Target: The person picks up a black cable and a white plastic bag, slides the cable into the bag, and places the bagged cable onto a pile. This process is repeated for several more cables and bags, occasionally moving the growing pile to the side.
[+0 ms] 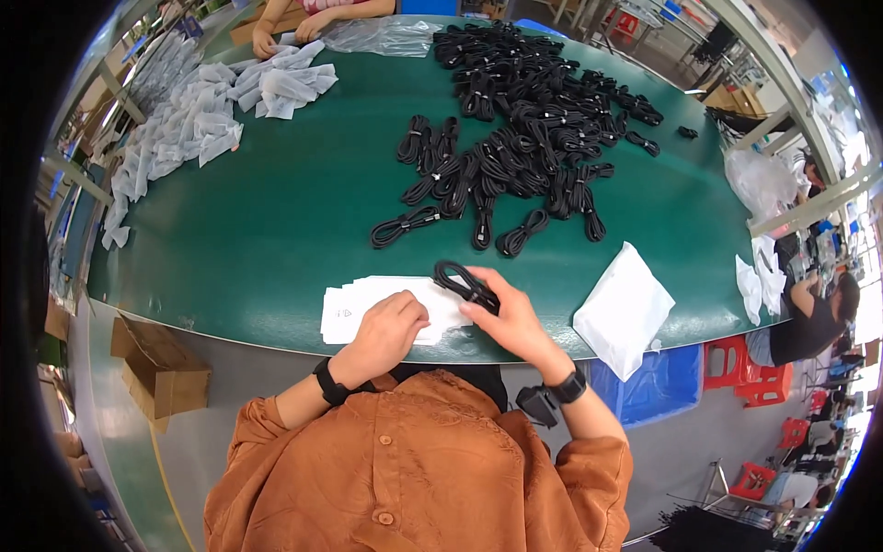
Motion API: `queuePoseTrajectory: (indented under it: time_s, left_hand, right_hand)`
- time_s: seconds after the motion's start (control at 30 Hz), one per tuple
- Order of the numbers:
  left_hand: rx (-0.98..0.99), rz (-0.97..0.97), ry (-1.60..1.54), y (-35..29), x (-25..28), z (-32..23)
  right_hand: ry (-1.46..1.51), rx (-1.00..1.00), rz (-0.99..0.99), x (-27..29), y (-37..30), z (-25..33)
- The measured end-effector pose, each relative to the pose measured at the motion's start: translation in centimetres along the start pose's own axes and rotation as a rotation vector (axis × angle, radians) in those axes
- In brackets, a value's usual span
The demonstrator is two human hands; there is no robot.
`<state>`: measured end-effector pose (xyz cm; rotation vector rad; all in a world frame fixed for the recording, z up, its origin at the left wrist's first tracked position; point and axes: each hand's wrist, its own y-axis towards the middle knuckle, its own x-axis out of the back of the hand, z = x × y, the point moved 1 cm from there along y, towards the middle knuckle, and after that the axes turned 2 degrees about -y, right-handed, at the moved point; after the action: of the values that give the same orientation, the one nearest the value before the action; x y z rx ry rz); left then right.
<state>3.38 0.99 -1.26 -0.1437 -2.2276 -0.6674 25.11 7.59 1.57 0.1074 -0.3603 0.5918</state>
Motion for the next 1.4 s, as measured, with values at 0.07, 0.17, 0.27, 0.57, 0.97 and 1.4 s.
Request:
queuePoseTrajectory:
  time_s: [0.07,0.17,0.27,0.57,0.97,1.4]
  left_hand:
    - [0.079,-0.02,-0.056,-0.1,0.2,0.4]
    - [0.166,-0.024,-0.132,-0.2,0.5,0.8]
    - [0.271,-0.026,-0.231,-0.1,0.9,1.1]
    - [0.247,-0.09,-0.341,-0.1,1.7,1.0]
    - [-0.1,-0.121,-0.082,1.4,3.8,0.2]
    - [0.479,-0.314,-1.289,4.9,11.6,7.8]
  right_hand:
    - [-0.043,0.007,-0.083,-0.7,-1.7,-0.2]
    - [-0.119,0.099,-0.167,-1.6,-2.4,0.2]
    - [-0.241,0.275,-0.238,-2.5,-2.7,0.7]
    - [-0.469,0.229,-0.043,-3.1,-2.4,0.6]
    - [-0.228,0.345,-0.086,-4.0,-0.3,0.9]
    - [-0.492,0.617,-0.279,-2.8,8.9,2.6]
